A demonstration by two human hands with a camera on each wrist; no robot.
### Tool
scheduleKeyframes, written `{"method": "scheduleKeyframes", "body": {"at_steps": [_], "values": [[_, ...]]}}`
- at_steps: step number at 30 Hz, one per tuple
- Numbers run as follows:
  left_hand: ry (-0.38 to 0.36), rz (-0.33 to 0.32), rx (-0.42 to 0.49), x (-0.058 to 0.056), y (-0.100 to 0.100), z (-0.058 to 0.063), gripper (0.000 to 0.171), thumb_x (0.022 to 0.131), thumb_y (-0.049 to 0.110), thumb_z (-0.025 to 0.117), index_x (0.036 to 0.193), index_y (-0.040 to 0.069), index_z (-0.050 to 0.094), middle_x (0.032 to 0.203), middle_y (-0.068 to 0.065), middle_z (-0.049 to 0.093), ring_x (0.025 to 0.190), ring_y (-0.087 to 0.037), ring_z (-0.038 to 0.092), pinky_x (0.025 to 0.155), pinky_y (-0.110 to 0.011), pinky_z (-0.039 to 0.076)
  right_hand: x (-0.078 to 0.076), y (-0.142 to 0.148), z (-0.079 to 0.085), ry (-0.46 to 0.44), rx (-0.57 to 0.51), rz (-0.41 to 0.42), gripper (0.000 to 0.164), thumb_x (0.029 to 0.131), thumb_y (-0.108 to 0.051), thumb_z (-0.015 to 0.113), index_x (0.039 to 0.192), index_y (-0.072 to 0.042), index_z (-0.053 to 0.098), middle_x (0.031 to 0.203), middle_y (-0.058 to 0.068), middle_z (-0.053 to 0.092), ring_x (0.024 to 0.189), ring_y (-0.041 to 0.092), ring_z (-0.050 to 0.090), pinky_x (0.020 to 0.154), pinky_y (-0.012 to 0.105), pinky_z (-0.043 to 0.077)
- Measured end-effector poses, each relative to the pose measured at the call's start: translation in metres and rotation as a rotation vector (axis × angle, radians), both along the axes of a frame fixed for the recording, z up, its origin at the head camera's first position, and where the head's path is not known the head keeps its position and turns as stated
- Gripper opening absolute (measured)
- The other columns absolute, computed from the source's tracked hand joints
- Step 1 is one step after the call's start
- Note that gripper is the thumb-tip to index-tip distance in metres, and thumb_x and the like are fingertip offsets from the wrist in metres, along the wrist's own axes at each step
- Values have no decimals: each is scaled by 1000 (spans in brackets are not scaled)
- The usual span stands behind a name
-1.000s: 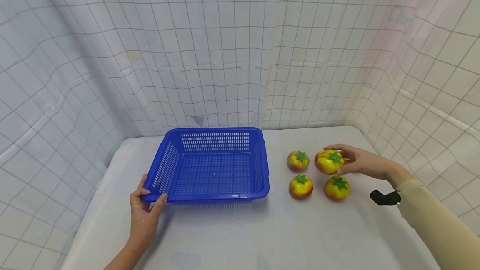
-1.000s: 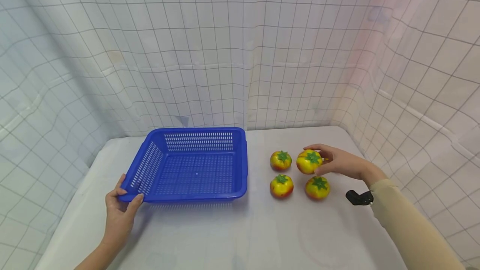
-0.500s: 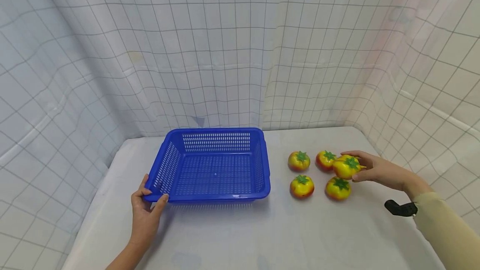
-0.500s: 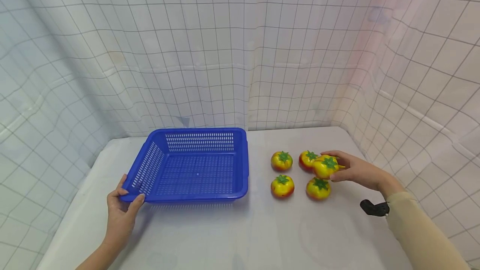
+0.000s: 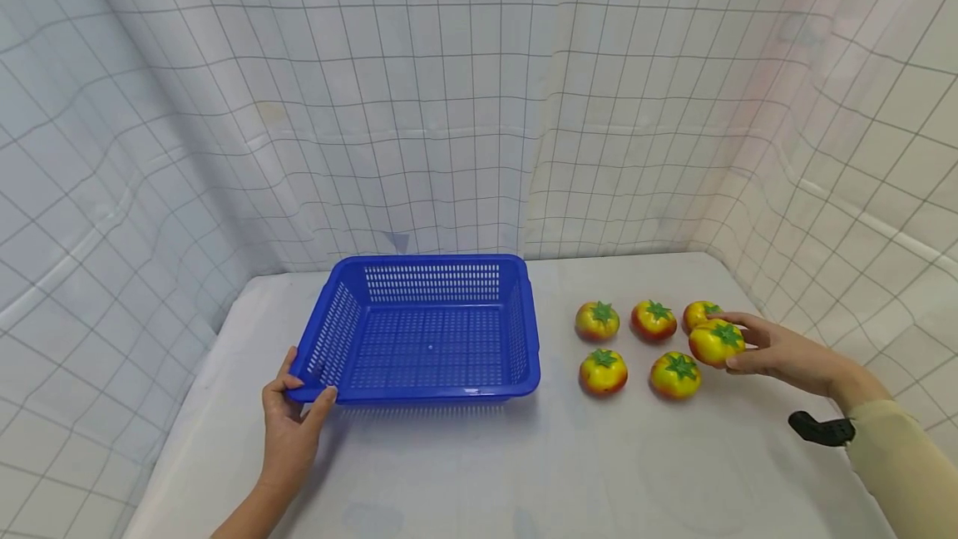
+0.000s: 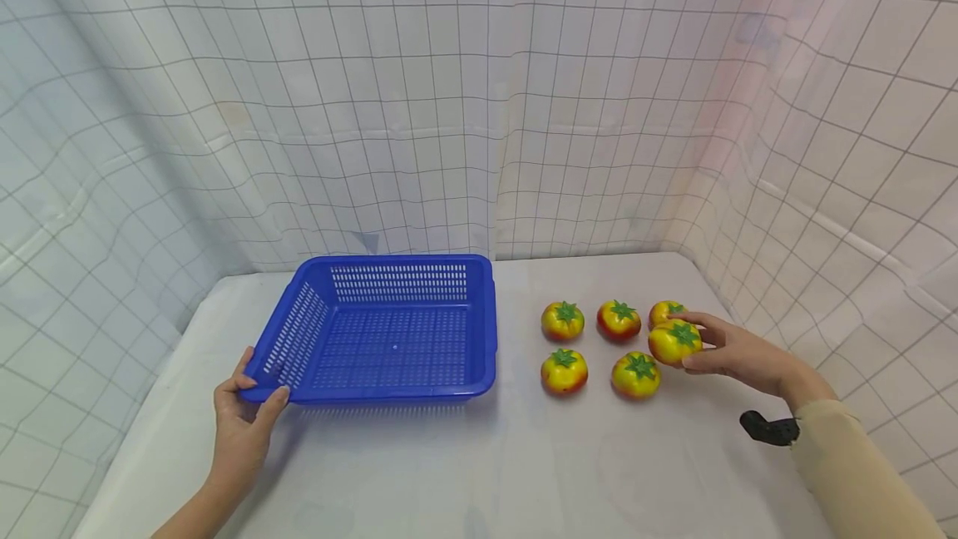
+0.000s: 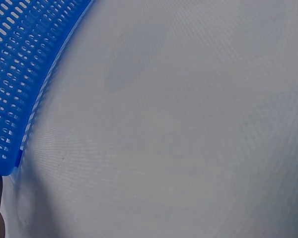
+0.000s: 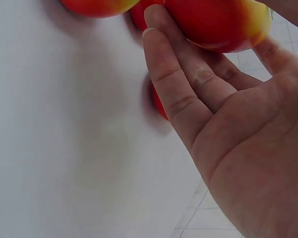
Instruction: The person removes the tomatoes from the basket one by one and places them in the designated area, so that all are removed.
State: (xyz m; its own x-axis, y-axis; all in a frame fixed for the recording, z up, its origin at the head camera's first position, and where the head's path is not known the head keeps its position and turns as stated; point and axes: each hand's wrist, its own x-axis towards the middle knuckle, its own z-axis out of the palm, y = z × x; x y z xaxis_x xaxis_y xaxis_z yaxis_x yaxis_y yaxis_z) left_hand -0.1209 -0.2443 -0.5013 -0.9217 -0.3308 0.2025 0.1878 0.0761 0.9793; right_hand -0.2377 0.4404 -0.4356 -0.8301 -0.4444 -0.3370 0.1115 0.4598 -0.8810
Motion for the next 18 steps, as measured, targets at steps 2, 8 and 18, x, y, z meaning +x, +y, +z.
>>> {"method": "scheduleKeyframes", "body": {"at_steps": [2, 8, 18], "values": [[2, 1, 0, 0, 0, 0, 41, 102, 3, 60, 118, 17, 26, 170, 3, 12, 142, -24, 32, 92, -9, 45, 1, 3, -2, -6, 2, 0, 81, 97, -18, 66, 158, -5, 15, 158, 33, 16, 125, 26, 51, 95, 26, 50], [1, -4, 3, 0, 0, -1, 40, 102, 3, 60, 118, 18, 26, 170, 4, 12, 142, -24, 32, 92, -9, 45, 2, 13, -9, -34, 0, -10, 83, 98, -18, 65, 159, -3, 10, 160, 34, 9, 127, 24, 49, 95, 26, 50], [18, -2, 23, -1, 0, -1, 40, 102, 0, 60, 118, 17, 27, 169, 3, 13, 140, -20, 35, 92, -10, 46, 6, 25, -26, -81, 8, -51, 82, 100, -18, 64, 159, 0, 10, 159, 36, 11, 130, 29, 46, 96, 29, 52]]}}
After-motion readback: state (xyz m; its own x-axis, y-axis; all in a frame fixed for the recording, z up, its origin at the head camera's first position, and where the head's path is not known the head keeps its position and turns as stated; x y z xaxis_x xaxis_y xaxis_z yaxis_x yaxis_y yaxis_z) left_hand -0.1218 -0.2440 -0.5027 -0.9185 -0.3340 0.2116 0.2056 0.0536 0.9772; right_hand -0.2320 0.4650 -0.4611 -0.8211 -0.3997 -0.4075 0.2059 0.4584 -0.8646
